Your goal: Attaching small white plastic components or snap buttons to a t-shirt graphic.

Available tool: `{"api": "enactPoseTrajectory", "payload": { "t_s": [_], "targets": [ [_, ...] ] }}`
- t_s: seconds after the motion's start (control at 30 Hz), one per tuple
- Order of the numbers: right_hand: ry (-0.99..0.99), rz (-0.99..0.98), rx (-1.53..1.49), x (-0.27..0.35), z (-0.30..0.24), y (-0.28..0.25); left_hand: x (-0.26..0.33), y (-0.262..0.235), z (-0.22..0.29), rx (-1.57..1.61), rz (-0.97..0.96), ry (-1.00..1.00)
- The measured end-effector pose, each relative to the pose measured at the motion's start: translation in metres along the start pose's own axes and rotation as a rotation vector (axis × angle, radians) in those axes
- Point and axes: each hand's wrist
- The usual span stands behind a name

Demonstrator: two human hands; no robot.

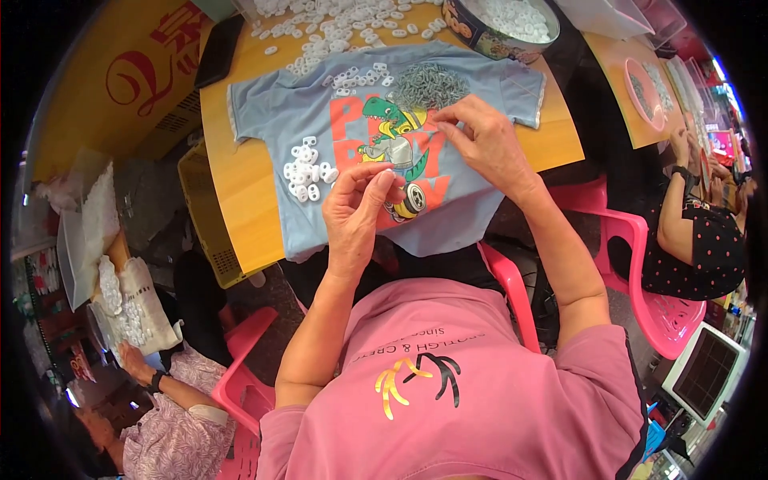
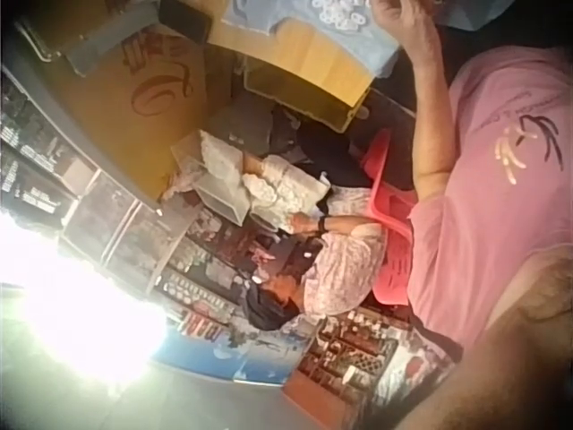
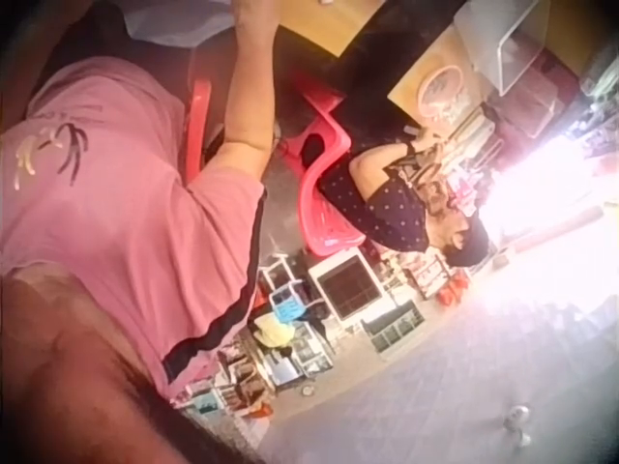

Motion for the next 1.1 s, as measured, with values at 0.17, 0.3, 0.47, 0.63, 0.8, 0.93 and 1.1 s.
{"api": "enactPoseTrajectory", "payload": {
  "t_s": [0.17,0.3,0.47,0.63,0.8,0.93,1.1],
  "targets": [
    [-0.023,0.03,0.079,-0.002,0.0,0.004,0.0,0.0,-0.001,-0.038,0.009,-0.011],
    [-0.074,0.028,0.199,-0.001,-0.002,0.011,0.001,0.0,0.0,-0.06,-0.006,-0.028],
    [-0.108,-0.035,0.268,-0.007,-0.008,0.011,0.001,0.0,0.0,-0.029,-0.004,-0.027],
    [-0.089,-0.114,0.319,-0.021,-0.003,0.01,0.0,-0.001,-0.001,-0.032,-0.005,-0.04],
    [-0.06,-0.232,0.443,-0.029,-0.007,0.003,-0.001,-0.001,0.0,-0.006,0.003,-0.063],
    [-0.15,-0.235,0.487,-0.029,-0.008,0.005,-0.002,-0.002,0.0,-0.015,0.003,-0.052],
    [-0.098,-0.135,0.172,-0.024,-0.004,-0.005,-0.001,-0.002,0.001,-0.026,-0.007,-0.038]
  ]
}}
Point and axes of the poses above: each hand's wrist, its own x-axis away from the middle knuckle, its own y-axis out of the palm, z = x × y, and after that the axes turned 10 degrees about -x, right-handed
